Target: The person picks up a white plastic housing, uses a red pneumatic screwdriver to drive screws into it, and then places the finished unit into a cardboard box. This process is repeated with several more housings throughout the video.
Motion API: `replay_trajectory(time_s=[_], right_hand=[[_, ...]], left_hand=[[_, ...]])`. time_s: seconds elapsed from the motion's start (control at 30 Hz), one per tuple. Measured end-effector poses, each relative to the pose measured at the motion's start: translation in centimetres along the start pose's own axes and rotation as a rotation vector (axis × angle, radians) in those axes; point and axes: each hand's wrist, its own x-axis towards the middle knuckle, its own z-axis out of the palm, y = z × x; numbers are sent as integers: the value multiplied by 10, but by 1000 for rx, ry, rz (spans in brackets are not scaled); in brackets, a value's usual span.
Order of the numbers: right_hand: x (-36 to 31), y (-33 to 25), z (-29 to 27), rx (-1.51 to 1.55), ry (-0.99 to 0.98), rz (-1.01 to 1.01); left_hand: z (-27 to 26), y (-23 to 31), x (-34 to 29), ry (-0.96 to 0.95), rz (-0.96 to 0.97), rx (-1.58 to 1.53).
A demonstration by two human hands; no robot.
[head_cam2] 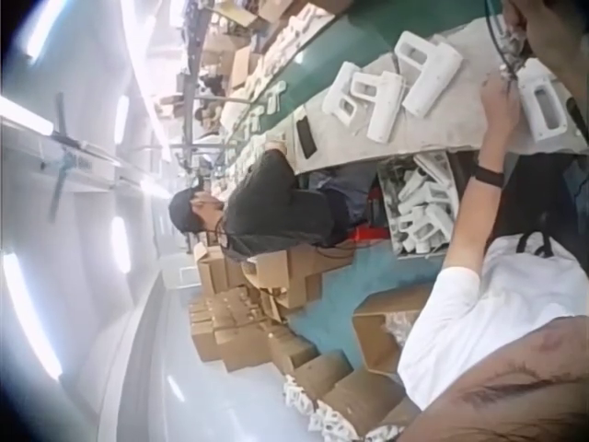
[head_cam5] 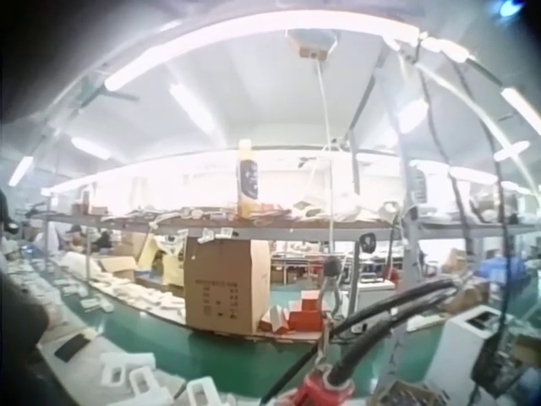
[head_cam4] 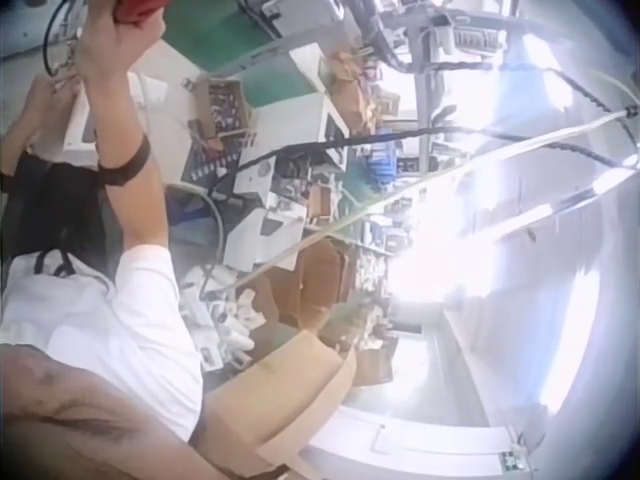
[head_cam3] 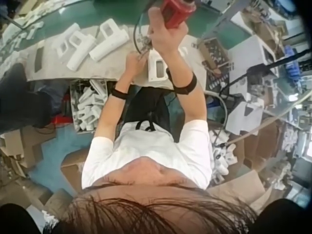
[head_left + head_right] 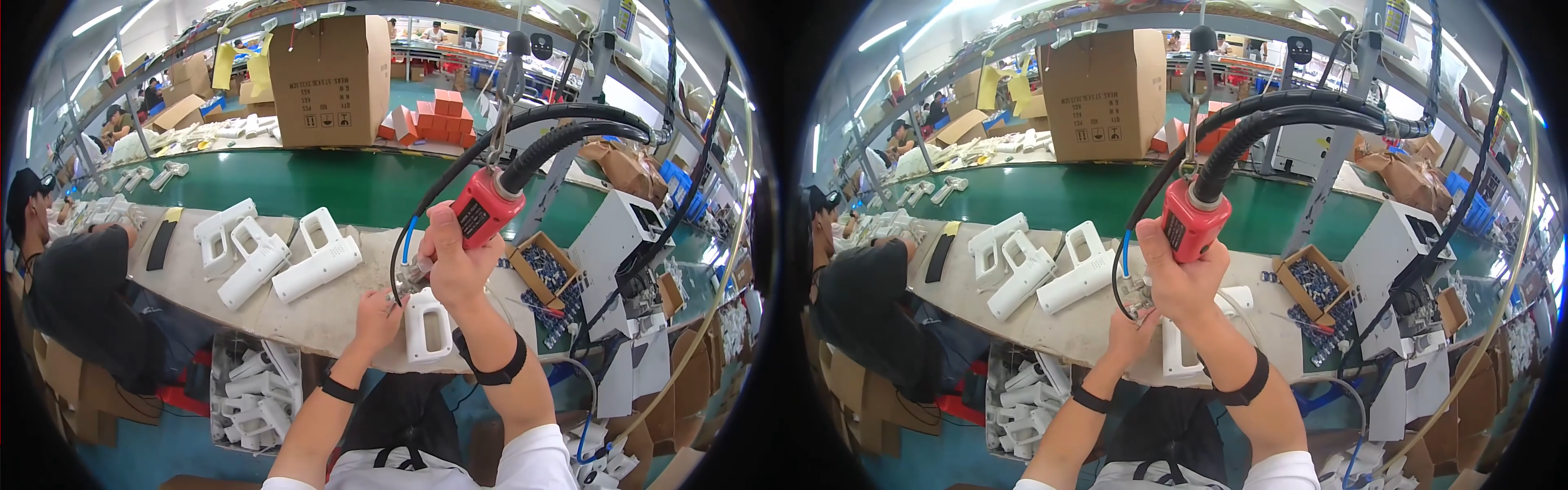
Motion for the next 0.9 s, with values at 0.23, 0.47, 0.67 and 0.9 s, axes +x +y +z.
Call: replay_trajectory(time_s=[0.23,0.47,0.67,0.9], right_hand=[[1,-3,-1,26,2,12],[1,0,-3,35,1,-29],[4,2,-1,30,-2,-29],[10,48,-12,-75,53,6]], left_hand=[[-2,1,4,9,101,182],[0,1,5,55,-174,104],[5,-13,8,65,-293,-64],[13,-46,3,-93,-134,44]])
